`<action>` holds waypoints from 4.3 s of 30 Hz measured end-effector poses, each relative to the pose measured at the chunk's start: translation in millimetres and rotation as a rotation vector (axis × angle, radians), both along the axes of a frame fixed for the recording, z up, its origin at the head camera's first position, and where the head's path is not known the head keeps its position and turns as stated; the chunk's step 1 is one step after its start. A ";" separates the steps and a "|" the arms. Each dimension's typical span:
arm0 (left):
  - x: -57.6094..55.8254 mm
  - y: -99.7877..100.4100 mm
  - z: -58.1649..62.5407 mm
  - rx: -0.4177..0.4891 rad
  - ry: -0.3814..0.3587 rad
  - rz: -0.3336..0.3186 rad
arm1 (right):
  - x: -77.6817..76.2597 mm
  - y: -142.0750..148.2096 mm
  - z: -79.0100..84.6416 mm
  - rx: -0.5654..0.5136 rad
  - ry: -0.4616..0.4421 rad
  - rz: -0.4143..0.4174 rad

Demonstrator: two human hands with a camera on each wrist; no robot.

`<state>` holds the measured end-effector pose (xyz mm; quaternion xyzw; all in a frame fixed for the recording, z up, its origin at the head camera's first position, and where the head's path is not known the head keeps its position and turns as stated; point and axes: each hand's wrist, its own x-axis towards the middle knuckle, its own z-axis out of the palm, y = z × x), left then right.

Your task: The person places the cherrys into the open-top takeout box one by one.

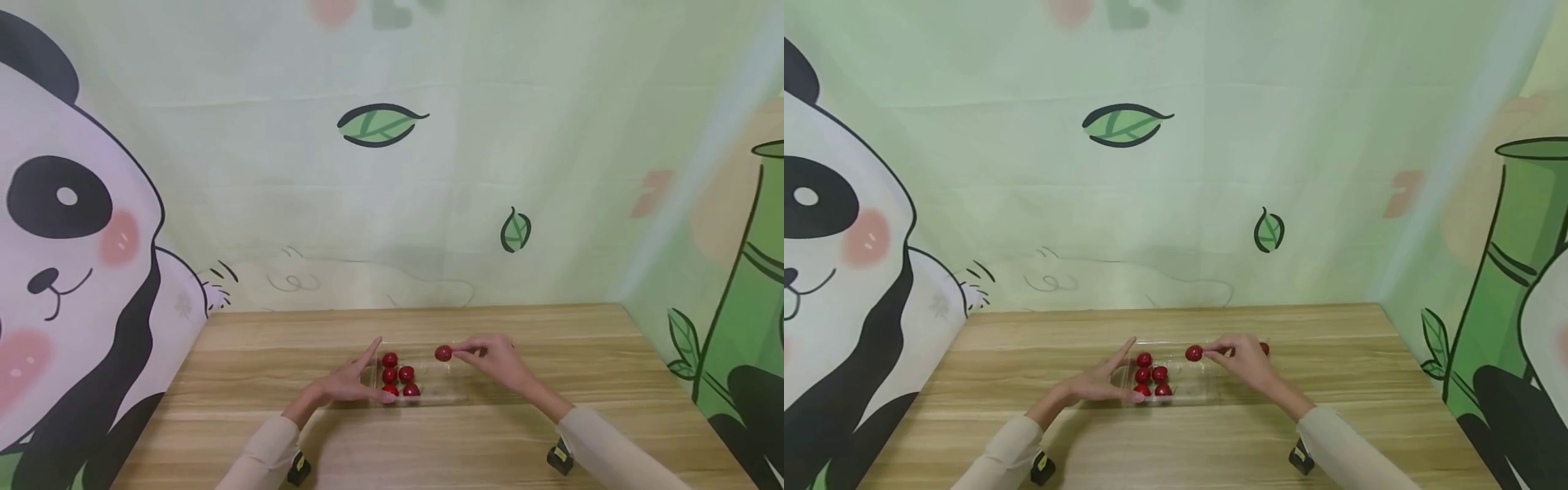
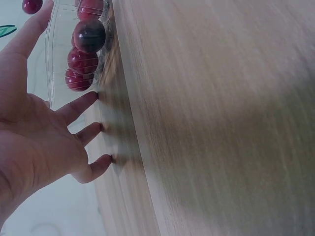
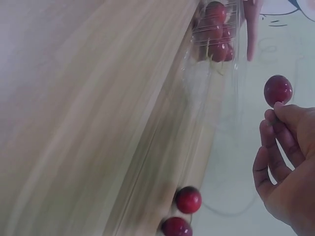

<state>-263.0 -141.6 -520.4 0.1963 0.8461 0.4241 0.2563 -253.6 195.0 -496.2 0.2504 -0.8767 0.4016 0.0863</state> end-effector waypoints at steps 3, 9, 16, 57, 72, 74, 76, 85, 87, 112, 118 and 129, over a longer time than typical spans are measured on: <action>-0.1 0.2 -0.8 -0.002 0.007 0.003 | -2.4 -8.5 0.1 -0.026 0.005 0.017; -0.9 0.1 -1.5 0.001 0.007 0.010 | -6.3 -26.8 -5.2 -0.091 0.012 0.074; -0.2 0.1 -0.1 -0.002 0.014 0.013 | -9.6 -46.3 -12.6 -0.066 -0.033 0.067; 5.8 0.4 5.2 -0.006 0.004 0.043 | -22.7 -68.9 -38.2 0.270 0.190 0.007; 1.4 1.1 2.9 -0.021 0.006 0.017 | -24.9 -10.2 -8.3 0.078 -0.032 0.125; 0.7 0.9 2.6 -0.023 0.004 0.018 | -26.6 1.7 -4.6 0.071 -0.041 0.113; 0.0 0.4 1.8 -0.024 0.004 0.017 | -28.3 13.5 -1.9 0.072 -0.044 0.092; 0.3 -0.7 0.3 -0.009 0.005 0.015 | -33.5 65.8 3.5 0.110 -0.067 -0.026; 0.6 -0.5 0.7 -0.001 -0.001 0.018 | -35.3 76.0 2.2 0.130 -0.040 -0.052; -0.5 0.3 2.5 0.008 -0.002 -0.003 | -41.3 107.1 -42.3 0.089 -0.128 -0.151; -0.9 -0.6 1.4 0.004 -0.003 -0.003 | -45.1 104.2 -51.1 0.113 -0.079 -0.157; -0.5 -0.4 3.8 0.016 -0.002 -0.001 | -43.5 105.6 -54.9 0.109 -0.059 -0.153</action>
